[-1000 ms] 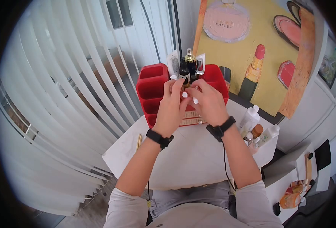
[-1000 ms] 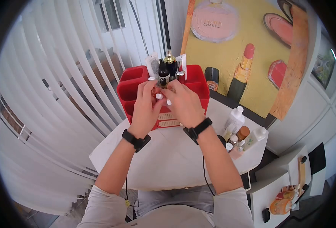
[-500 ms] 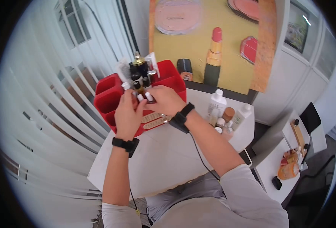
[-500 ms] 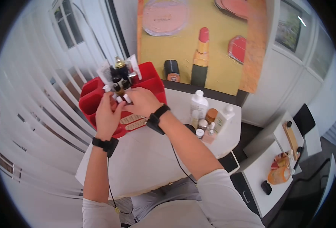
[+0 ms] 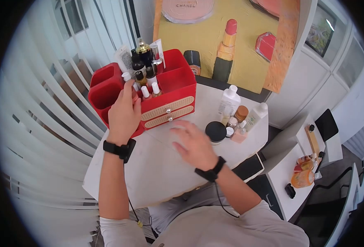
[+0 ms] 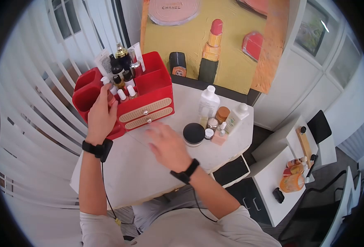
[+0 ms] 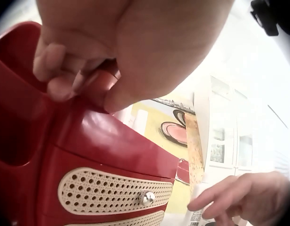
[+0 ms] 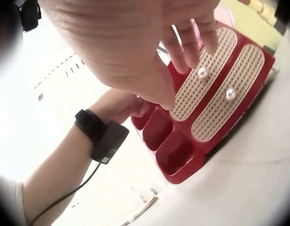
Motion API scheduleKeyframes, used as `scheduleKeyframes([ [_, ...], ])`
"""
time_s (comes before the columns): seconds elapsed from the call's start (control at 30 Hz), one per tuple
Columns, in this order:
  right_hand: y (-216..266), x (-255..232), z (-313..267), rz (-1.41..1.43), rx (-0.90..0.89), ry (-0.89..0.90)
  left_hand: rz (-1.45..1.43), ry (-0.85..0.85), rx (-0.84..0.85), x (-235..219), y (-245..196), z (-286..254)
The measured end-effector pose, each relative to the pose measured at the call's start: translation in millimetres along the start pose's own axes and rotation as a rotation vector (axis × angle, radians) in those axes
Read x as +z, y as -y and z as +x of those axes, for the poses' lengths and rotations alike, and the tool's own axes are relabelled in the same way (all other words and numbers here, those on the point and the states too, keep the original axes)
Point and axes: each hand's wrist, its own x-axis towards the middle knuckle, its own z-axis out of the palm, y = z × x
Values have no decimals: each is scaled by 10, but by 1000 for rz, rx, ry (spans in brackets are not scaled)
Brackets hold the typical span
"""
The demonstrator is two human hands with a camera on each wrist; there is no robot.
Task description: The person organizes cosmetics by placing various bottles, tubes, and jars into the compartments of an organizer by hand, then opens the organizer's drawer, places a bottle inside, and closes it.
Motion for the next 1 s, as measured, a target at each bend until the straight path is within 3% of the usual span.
scheduleKeyframes([
  [0.07,2,-329,-48,-161,215,113,-48,5,-49,11,-12,23],
  [0.13,-143,-531,-131,-297,220,97,-97,0,-91,26,-56,13],
  [0.2,-287,-639,-218,-426,226,74,-170,-163,-50,37,-104,-29],
  [0.27,-441,-633,-312,-598,268,172,-122,-267,-43,38,-140,-121],
  [0.33,-484,-610,-309,-515,304,240,-73,-362,-25,20,-121,-262],
  [0.43,-434,-561,-291,-430,406,271,-398,-455,-105,92,-73,-568],
  [0.47,-431,-493,-291,-345,299,263,-408,-448,-101,181,1,-662],
  [0.6,-336,-118,-306,-131,22,229,-786,-270,-207,502,196,-930],
  [0.63,-261,-115,-251,-138,26,222,-898,-198,-253,548,212,-962],
  [0.7,-41,-225,-101,489,191,364,-900,-116,-242,598,259,-1017],
  [0.73,-3,-308,-43,483,192,370,-884,-71,-219,603,299,-1042],
  [0.83,-148,-607,179,189,134,99,-831,46,-215,490,275,-1055],
  [0.9,-472,-879,350,-342,-112,-162,-774,111,-182,415,248,-1041],
  [0.97,-568,-1204,582,-573,13,-236,-714,175,-140,430,243,-1069],
  [1.0,-645,-1314,651,-573,3,-231,-683,198,-33,474,250,-1090],
])
